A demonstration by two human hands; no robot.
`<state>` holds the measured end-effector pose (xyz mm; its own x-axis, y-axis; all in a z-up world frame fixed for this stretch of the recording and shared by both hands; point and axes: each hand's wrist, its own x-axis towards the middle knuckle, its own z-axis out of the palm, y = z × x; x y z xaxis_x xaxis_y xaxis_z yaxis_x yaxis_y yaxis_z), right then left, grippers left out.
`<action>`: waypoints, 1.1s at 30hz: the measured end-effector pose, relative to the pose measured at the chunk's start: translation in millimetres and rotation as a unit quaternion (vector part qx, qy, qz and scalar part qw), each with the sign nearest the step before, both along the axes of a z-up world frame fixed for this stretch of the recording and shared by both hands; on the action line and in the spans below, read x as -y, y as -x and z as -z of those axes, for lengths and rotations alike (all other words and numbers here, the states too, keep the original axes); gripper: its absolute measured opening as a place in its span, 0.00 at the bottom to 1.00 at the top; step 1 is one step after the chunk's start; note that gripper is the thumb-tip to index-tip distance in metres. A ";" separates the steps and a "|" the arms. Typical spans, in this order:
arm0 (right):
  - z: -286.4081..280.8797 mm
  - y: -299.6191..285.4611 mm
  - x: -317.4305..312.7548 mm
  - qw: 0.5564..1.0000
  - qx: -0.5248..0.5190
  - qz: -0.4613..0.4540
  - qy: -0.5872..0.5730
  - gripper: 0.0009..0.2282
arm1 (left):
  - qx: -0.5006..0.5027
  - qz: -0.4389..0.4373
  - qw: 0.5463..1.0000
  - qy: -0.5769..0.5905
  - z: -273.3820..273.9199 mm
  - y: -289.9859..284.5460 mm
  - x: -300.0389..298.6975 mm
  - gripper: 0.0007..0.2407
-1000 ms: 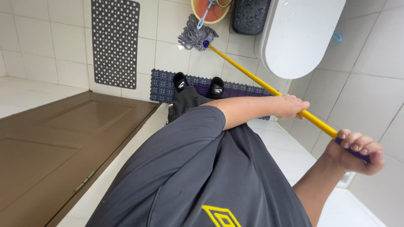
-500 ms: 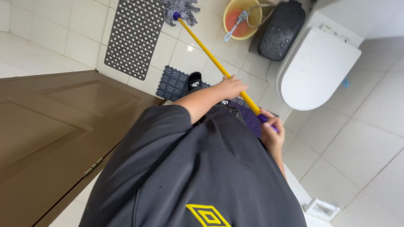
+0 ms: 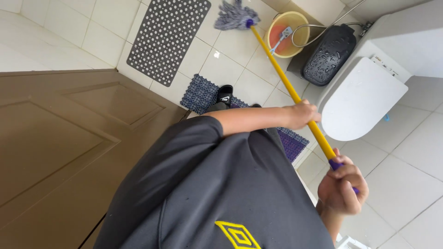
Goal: The person mops the tiled bathroom floor using a yellow-handled mop, moving around a mat and near a bucket. The person then picks up a handheld shower head and rinses the mop head with water.
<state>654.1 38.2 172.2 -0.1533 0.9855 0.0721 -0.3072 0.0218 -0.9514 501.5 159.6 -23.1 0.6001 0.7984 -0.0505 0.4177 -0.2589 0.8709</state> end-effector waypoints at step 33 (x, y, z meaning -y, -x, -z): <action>184.7 -63.9 -142.3 0.977 -0.151 0.039 0.146 0.07 | -0.270 -0.056 0.961 0.015 88.9 -10.6 -109.9 0.12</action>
<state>718.0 180.5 -12.5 -0.0926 0.9788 -0.1827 -0.5831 -0.2020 -0.7869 512.2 269.5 -112.0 0.3903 0.8500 -0.3537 0.8343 -0.1641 0.5263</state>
